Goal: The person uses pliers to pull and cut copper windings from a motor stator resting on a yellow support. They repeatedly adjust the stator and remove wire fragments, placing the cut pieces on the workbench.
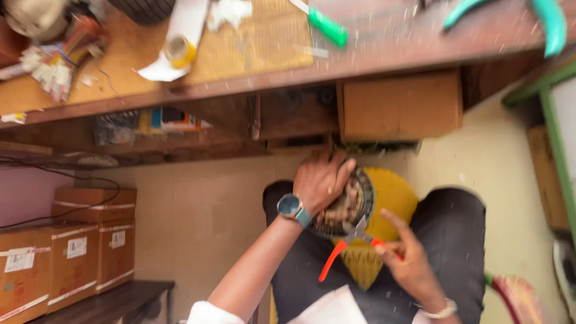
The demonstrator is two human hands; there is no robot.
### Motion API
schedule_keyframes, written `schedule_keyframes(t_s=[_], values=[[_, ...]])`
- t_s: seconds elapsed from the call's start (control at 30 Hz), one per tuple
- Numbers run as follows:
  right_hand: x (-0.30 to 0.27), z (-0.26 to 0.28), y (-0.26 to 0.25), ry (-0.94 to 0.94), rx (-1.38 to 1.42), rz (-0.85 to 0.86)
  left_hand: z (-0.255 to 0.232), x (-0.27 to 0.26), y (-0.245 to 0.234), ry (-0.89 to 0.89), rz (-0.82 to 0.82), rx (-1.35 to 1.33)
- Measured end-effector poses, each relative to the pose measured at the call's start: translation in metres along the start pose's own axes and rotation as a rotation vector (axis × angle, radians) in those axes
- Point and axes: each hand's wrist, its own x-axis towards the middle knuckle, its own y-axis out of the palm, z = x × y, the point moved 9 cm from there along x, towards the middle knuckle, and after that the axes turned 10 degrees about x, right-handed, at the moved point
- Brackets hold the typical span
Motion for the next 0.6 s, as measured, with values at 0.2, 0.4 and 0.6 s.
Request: schedule_keyframes(t_s=[0.2, 0.4, 0.6], values=[[0.081, -0.053, 0.012, 0.062, 0.132, -0.045, -0.022, -0.011, -0.001, 0.215, -0.009, 0.155], [0.164, -0.05, 0.028, 0.09, 0.207, -0.047, -0.027, -0.021, -0.005, 0.118, -0.164, -0.118], [0.184, 0.008, 0.035, 0.146, 0.336, -0.004, -0.04, -0.015, -0.035, 0.177, -0.191, -0.121]])
